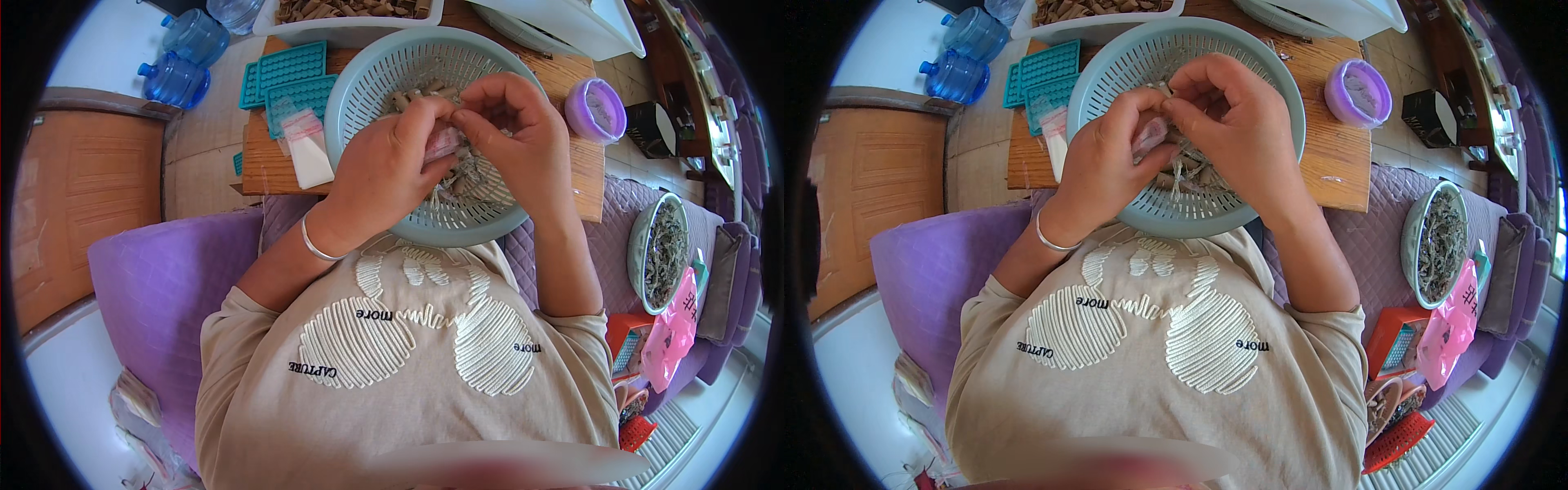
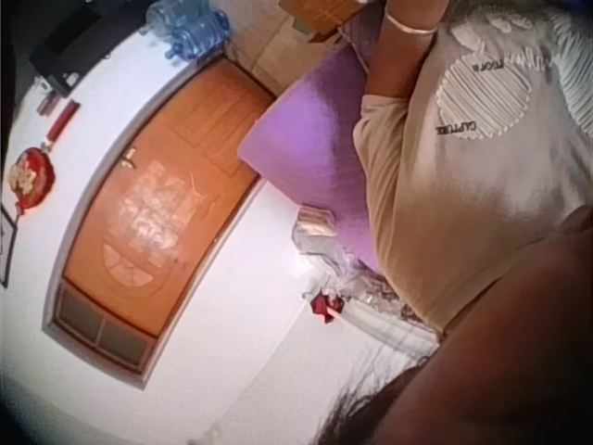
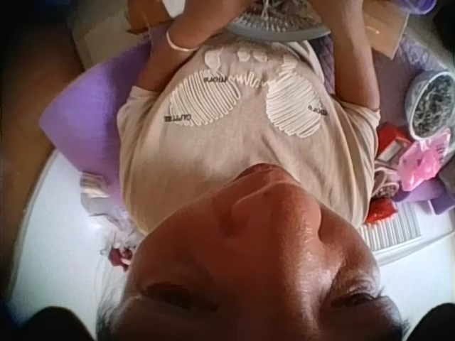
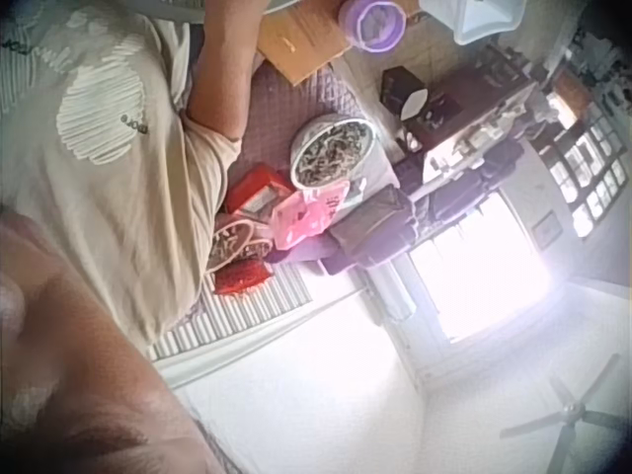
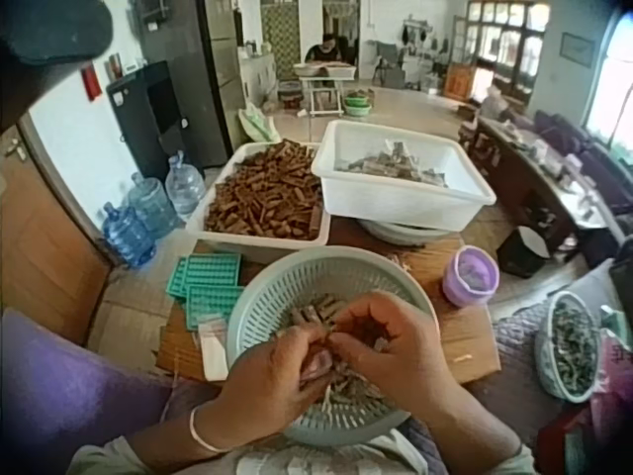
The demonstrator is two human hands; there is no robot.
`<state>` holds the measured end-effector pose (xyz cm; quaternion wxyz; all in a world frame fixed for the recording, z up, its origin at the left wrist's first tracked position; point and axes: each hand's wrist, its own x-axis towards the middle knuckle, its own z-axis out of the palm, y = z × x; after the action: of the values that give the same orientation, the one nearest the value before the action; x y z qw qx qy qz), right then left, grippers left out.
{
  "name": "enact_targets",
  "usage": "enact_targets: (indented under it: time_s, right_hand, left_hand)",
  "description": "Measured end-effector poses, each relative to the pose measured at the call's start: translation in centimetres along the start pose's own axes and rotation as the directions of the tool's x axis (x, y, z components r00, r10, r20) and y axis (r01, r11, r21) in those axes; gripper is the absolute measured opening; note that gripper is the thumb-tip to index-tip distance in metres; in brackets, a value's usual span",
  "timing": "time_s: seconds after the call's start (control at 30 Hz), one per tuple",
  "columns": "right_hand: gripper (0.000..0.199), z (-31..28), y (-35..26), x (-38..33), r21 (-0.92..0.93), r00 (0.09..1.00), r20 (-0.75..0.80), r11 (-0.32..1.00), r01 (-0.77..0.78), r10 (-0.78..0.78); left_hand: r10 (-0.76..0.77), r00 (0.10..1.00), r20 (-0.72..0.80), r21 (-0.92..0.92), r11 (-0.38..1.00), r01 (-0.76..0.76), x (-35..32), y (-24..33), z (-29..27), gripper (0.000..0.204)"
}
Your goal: The person puts cylindrical items into small plastic bags by hand.
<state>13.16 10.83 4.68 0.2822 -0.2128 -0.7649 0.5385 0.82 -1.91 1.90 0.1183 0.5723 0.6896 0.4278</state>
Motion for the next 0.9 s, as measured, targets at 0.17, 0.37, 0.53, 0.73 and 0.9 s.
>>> enact_targets:
  time_s: [0.17,0.37,0.53,0.73,0.9]
  right_hand:
    - [0.016,0.1,0.6,0.0,0.035,0.999,-0.005,0.999,-0.033,0.033]
    - [0.017,0.1,1.4,0.1,0.088,0.996,-0.060,0.995,-0.055,0.061]
    - [0.018,-0.4,1.8,0.1,0.116,0.994,0.023,0.988,-0.106,0.104]
    - [0.015,0.0,2.1,-0.6,0.066,0.997,-0.061,0.997,-0.040,0.044]
    - [0.015,-0.7,1.3,-1.2,-0.213,0.982,-0.058,0.963,0.163,-0.179]
  left_hand:
    - [0.007,0.999,0.043,0.075,0.997,-0.010,0.1,0.2,-0.2,0.053]
    - [0.047,0.998,0.033,0.095,0.994,-0.050,0.2,0.2,0.2,0.049]
    - [0.037,0.994,0.099,0.197,0.979,-0.057,0.2,0.4,0.0,0.045]
    - [0.011,0.999,0.044,0.024,1.000,-0.012,0.0,0.1,0.3,0.047]
    - [-0.153,0.982,0.108,-0.328,0.927,0.181,-0.2,-1.1,0.4,0.049]
